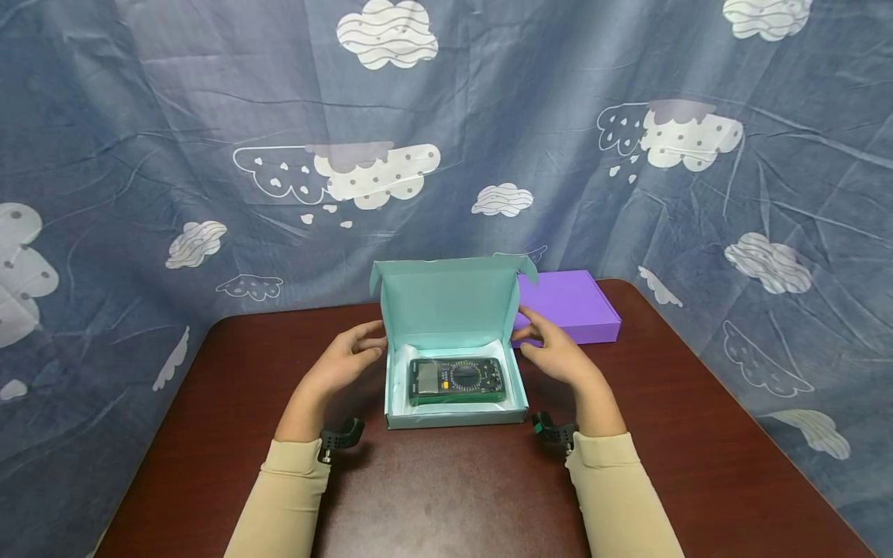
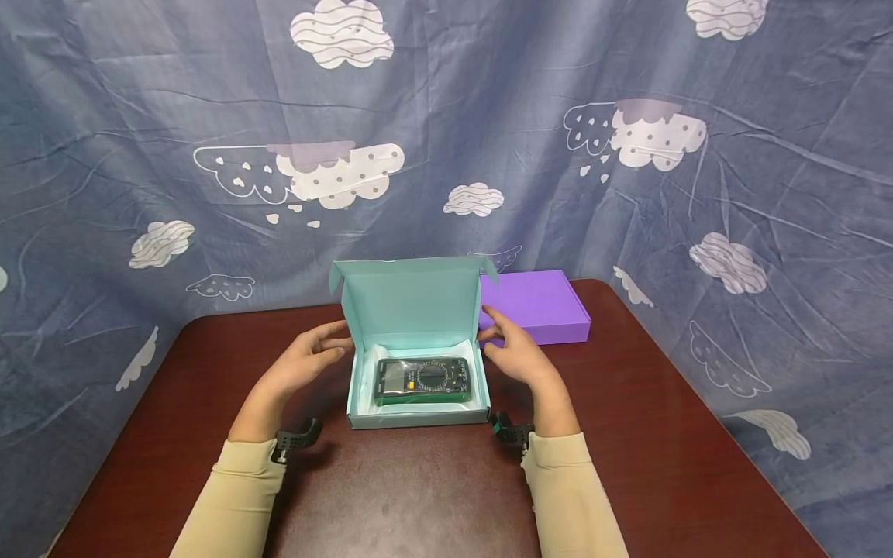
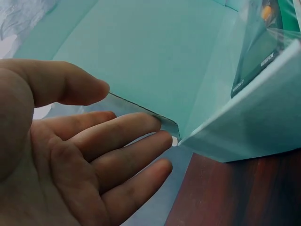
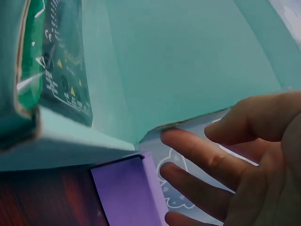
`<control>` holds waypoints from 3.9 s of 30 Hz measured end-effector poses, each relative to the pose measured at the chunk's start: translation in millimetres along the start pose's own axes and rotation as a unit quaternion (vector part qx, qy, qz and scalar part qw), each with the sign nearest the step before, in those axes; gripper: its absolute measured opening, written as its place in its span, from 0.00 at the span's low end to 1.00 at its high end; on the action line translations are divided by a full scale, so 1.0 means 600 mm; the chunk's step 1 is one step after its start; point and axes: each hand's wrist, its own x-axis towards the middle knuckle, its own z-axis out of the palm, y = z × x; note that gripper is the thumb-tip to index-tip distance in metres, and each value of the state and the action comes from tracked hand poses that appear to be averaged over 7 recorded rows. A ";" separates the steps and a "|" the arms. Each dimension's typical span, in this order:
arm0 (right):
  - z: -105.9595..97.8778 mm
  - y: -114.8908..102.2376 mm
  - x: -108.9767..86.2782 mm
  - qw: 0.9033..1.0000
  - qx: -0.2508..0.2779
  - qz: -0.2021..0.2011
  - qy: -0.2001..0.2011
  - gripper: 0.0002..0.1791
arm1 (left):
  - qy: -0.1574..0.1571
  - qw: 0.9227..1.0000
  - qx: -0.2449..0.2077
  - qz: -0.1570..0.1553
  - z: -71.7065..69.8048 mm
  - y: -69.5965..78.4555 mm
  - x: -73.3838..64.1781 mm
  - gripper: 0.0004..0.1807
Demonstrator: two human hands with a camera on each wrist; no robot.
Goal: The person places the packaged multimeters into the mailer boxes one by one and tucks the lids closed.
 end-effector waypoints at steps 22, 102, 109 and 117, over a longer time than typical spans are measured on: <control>-0.010 0.017 0.003 0.996 -0.013 0.085 -0.020 0.23 | -0.032 0.998 0.047 0.005 -0.005 -0.012 0.002 0.18; 0.037 0.001 0.009 0.981 0.015 0.100 -0.167 0.40 | 0.000 0.994 0.067 -0.090 -0.007 -0.031 0.006 0.31; 0.052 0.005 0.016 0.983 -0.030 0.099 -0.154 0.44 | 0.027 0.990 0.085 -0.105 0.005 -0.038 0.013 0.31; 0.065 -0.014 0.013 0.977 -0.089 0.139 -0.133 0.48 | 0.023 0.978 0.151 -0.141 0.010 -0.019 0.004 0.38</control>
